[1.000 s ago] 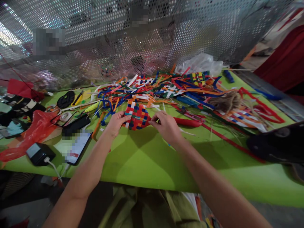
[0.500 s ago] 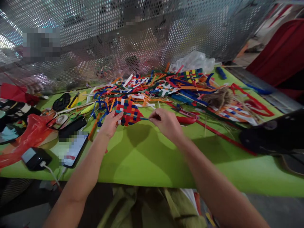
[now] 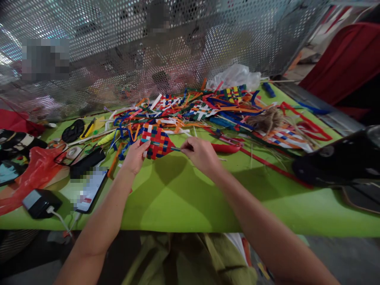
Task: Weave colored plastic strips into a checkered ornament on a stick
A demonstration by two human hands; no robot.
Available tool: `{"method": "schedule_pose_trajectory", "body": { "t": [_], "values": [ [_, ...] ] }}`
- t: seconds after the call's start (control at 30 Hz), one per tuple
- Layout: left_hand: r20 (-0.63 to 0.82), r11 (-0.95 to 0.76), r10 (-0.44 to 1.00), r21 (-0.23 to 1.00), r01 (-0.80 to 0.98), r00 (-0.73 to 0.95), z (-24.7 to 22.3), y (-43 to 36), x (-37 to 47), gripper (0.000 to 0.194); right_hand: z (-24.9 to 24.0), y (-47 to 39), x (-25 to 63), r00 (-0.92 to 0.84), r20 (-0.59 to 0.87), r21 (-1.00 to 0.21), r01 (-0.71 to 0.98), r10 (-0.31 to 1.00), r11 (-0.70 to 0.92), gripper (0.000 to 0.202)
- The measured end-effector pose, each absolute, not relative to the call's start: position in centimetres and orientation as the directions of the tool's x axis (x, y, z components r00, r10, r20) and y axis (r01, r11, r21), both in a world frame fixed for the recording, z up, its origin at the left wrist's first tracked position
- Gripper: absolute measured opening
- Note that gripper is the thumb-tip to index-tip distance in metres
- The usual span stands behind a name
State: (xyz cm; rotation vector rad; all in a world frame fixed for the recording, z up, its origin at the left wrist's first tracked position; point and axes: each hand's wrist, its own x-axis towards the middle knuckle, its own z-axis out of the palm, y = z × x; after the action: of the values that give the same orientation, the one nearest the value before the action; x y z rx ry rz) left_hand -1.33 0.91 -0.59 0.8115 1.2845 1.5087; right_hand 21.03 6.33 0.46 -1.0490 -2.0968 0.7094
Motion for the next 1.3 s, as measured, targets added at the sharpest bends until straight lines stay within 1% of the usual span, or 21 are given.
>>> {"method": "schedule_pose_trajectory", "body": {
  "t": [0.2,0.37,0.47,0.53,0.57,0.63,0.7,0.73,0.8,0.87,0.93,0.97,1.03,1.13,1.23,1.3],
  "values": [
    [-0.086,0.006,0.943,0.970,-0.241,-0.321,-0.8,1.0,-1.4,0.028,0.2,6.3,21.0,-0.449,0.315,-0.723,0.457,0.836,0.518,0.004],
    [-0.064,-0.001,0.948,0.979,-0.205,-0.313,-0.6,1.0,-1.7,0.033,0.6,6.3,21.1,-0.483,0.299,-0.744,0.421,0.823,0.518,0.004],
    [-0.030,-0.025,0.955,0.983,-0.182,-0.293,-0.3,0.9,-1.9,0.033,1.0,6.4,21.3,-0.500,0.313,-0.738,0.406,0.807,0.538,0.009],
    [0.005,-0.056,0.960,0.983,-0.176,-0.279,-0.2,0.9,-2.1,0.032,1.1,6.6,21.4,-0.507,0.291,-0.745,0.412,0.811,0.525,0.017],
    [0.019,-0.070,0.962,0.982,-0.177,-0.272,-0.1,0.9,-2.2,0.032,1.1,6.7,21.4,-0.526,0.250,-0.762,0.412,0.813,0.500,0.021],
    [0.031,-0.082,0.963,0.979,-0.185,-0.266,0.0,0.9,-2.4,0.032,1.0,6.8,21.4,-0.600,0.115,-0.816,0.397,0.792,0.420,0.027],
    [0.022,-0.097,0.946,0.971,-0.217,-0.322,0.0,1.0,-2.6,0.034,0.9,6.7,21.3,-0.663,-0.006,-0.880,0.359,0.748,0.311,0.033],
    [0.015,-0.116,0.927,0.962,-0.248,-0.375,0.0,1.0,-2.6,0.036,0.8,6.6,21.2,-0.674,-0.041,-0.909,0.332,0.738,0.253,0.033],
    [-0.004,-0.172,0.886,0.926,-0.336,-0.465,0.0,1.0,-2.3,0.039,0.6,6.3,20.9,-0.647,-0.067,-0.951,0.271,0.759,0.148,0.030],
    [-0.021,-0.198,0.892,0.880,-0.432,-0.452,-0.1,0.9,-1.5,0.041,0.6,5.9,20.5,-0.591,-0.065,-0.975,0.209,0.804,0.075,0.028],
    [-0.032,-0.149,0.939,0.859,-0.489,-0.342,-0.4,0.6,-0.4,0.042,0.5,5.5,20.1,-0.539,-0.062,-0.987,0.159,0.840,0.029,0.027],
    [-0.042,-0.107,0.957,0.868,-0.485,-0.286,-0.6,0.5,0.3,0.042,0.5,5.3,19.9,-0.523,-0.061,-0.990,0.142,0.850,0.016,0.027],
    [-0.082,0.003,0.981,0.914,-0.406,-0.178,-1.0,0.2,1.6,0.039,0.5,4.9,19.5,-0.531,-0.062,-0.991,0.134,0.845,0.012,0.028],
    [-0.132,0.079,0.980,0.946,-0.315,-0.151,-1.3,-0.1,2.8,0.037,0.4,4.3,19.2,-0.592,-0.048,-0.989,0.138,0.804,0.043,0.030],
    [-0.162,0.098,0.974,0.932,-0.350,-0.158,-1.3,-0.2,2.9,0.035,0.1,4.1,19.2,-0.630,-0.027,-0.982,0.161,0.776,0.096,0.029],
    [-0.181,0.114,0.972,0.923,-0.368,-0.151,-1.3,-0.2,2.7,0.033,-0.1,4.2,19.4,-0.647,-0.019,-0.967,0.205,0.762,0.150,0.028]
  ]
}}
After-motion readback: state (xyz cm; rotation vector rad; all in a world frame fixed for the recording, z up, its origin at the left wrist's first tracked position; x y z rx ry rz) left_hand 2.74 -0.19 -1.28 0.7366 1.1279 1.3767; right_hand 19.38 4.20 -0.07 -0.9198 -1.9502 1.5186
